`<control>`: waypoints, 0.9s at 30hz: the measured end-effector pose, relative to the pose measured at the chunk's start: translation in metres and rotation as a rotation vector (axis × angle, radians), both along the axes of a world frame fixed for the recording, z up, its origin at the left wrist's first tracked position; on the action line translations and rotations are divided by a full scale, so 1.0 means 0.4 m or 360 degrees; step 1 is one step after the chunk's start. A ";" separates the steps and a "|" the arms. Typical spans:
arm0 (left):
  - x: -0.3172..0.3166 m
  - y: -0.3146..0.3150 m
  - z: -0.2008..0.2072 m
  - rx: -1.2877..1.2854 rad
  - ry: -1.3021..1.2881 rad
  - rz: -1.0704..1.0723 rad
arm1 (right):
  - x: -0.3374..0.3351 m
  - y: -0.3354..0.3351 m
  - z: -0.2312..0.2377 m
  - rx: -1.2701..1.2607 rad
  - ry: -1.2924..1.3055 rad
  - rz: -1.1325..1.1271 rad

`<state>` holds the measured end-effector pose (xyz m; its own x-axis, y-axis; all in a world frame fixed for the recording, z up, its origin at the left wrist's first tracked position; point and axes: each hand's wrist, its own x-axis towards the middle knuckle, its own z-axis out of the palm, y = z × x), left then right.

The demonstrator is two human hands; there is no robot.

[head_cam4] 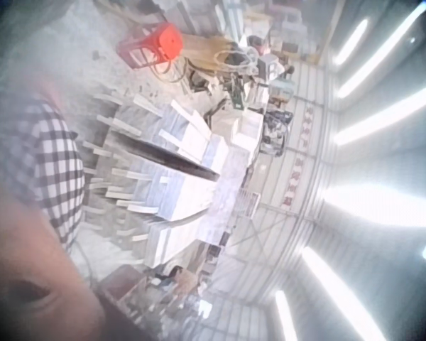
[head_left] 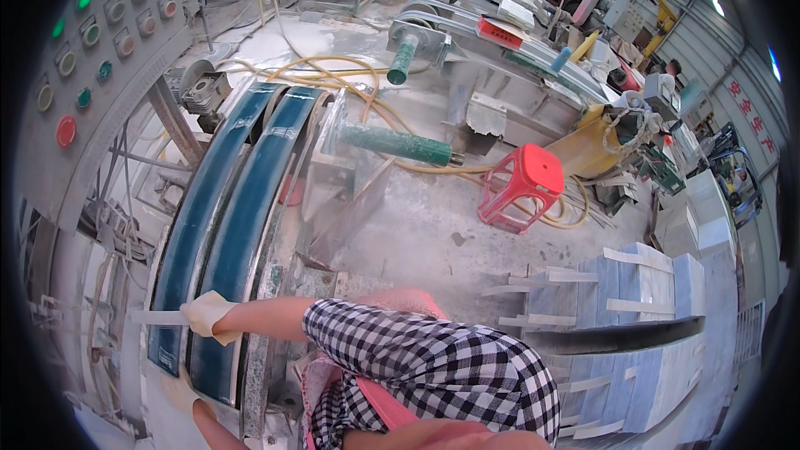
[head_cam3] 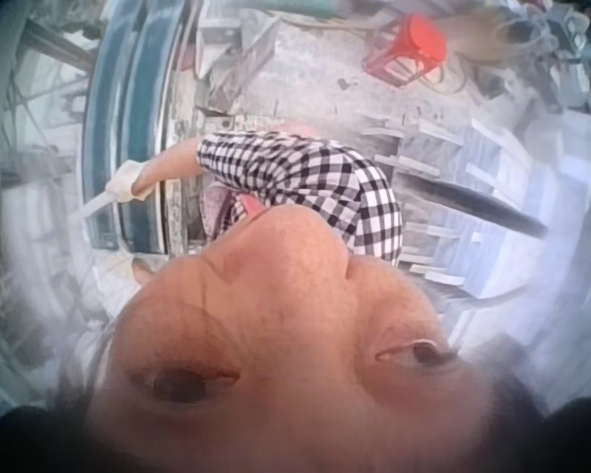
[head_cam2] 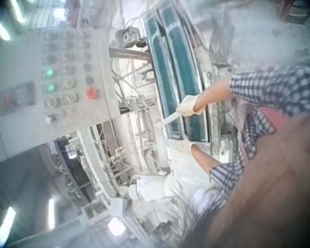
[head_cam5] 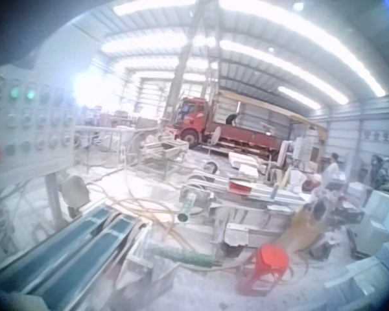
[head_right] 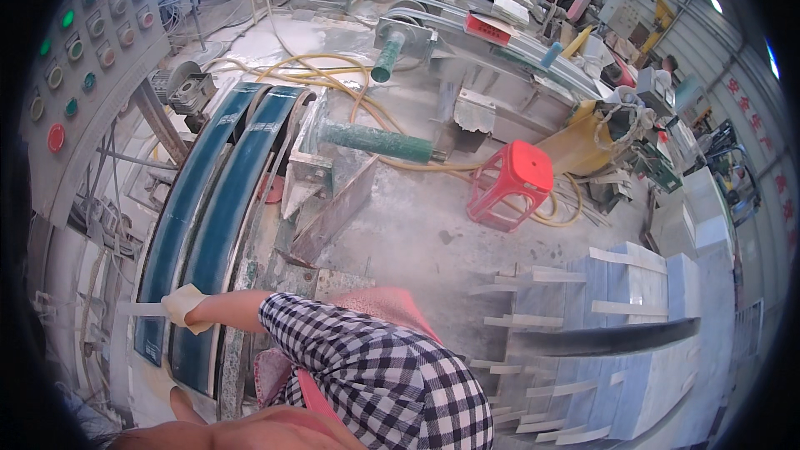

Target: The person repeatedly picks rectangular white tiles from a conveyor belt and stacks them into a growing pile. The person uses both hands to lift and place each tile, maintaining alignment as the stack grows.

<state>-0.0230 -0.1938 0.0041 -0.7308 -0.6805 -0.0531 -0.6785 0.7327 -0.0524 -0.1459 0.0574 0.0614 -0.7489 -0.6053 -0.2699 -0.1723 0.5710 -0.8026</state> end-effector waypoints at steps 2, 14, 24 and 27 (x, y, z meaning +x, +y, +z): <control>0.033 0.013 -0.016 -0.0084 -0.0142 0.0289 | 0.010 0.011 0.018 0.0087 0.0123 0.0142; -0.015 0.029 0.063 0.0040 -0.0271 0.0466 | -0.012 0.024 -0.013 -0.0333 -0.0696 -0.0204; 0.122 -0.257 -0.019 0.0231 0.0568 0.0010 | 0.027 0.020 -0.001 -0.0453 -0.0529 -0.0462; 0.162 -0.243 0.005 0.1457 0.1213 0.0117 | 0.019 0.045 0.024 -0.0431 -0.0336 -0.0476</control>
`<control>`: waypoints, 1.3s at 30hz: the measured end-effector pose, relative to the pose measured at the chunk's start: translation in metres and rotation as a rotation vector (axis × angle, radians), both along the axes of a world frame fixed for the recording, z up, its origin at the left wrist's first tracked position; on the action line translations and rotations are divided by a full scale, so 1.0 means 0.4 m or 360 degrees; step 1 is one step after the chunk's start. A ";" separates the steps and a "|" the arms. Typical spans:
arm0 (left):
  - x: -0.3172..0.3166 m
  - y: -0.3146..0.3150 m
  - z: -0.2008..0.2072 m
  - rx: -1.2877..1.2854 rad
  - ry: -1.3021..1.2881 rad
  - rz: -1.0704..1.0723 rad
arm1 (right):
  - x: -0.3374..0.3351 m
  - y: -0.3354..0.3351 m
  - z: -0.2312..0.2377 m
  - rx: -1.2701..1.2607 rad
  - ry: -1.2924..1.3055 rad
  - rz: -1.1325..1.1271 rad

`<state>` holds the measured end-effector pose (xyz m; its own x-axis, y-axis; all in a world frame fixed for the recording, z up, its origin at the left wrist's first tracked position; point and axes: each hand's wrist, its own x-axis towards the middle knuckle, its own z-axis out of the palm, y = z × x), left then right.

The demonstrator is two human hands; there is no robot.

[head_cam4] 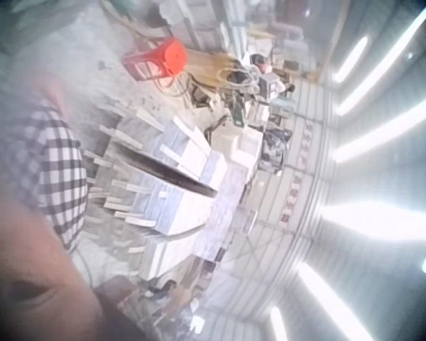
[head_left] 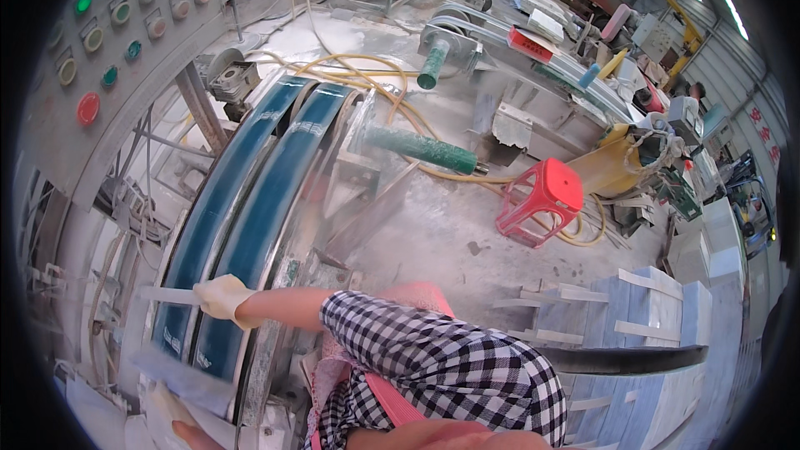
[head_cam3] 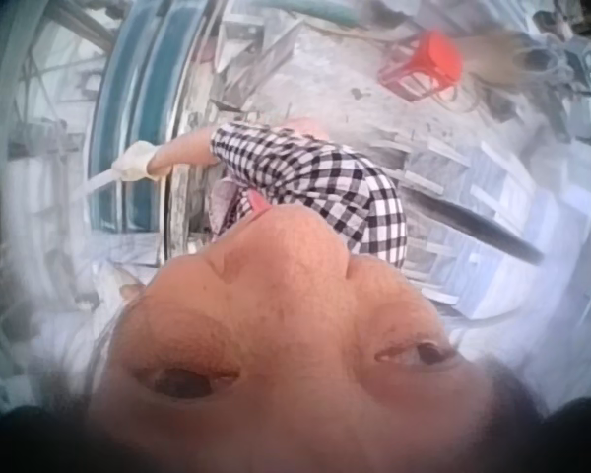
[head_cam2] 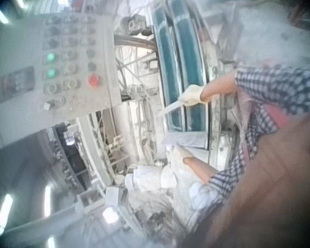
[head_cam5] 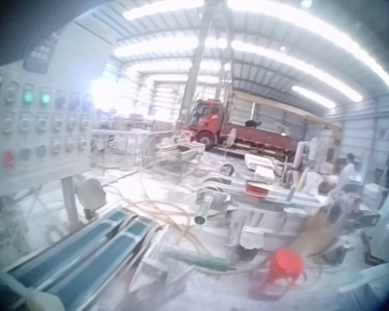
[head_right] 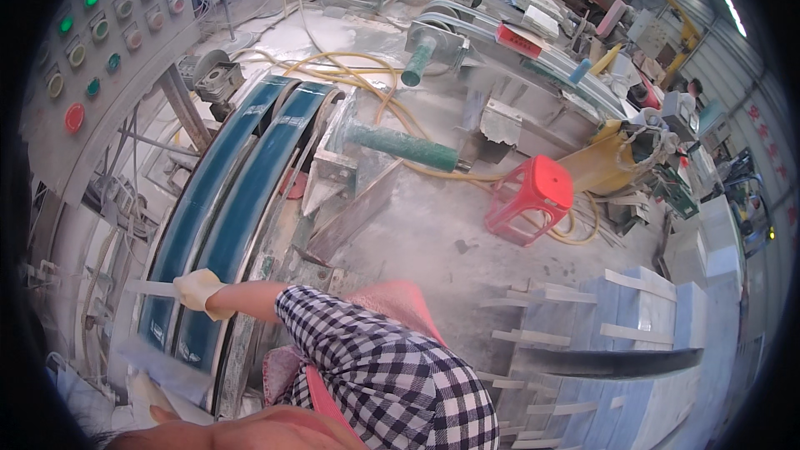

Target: The person repeatedly picks rectangular white tiles from a conveyor belt and stacks them into a growing pile. The person uses both hands to lift and place each tile, maintaining alignment as the stack grows.

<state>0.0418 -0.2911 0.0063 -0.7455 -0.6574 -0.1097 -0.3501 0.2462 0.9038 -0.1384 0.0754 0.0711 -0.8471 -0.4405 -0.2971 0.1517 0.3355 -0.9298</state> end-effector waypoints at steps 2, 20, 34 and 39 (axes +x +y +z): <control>-0.057 0.081 -0.016 -0.0314 0.0121 -0.0111 | -0.013 0.013 -0.003 0.0267 0.0557 0.0170; 0.008 0.019 -0.125 -0.1610 -0.1112 0.0055 | -0.031 0.011 -0.031 0.0406 0.0816 0.0404; -0.009 0.105 -0.025 -0.1126 -0.1856 0.0623 | -0.050 0.023 -0.044 0.0353 0.0890 0.0400; -0.035 0.082 -0.050 -0.1124 -0.1776 0.0484 | -0.061 0.034 -0.035 0.0351 0.0914 0.0399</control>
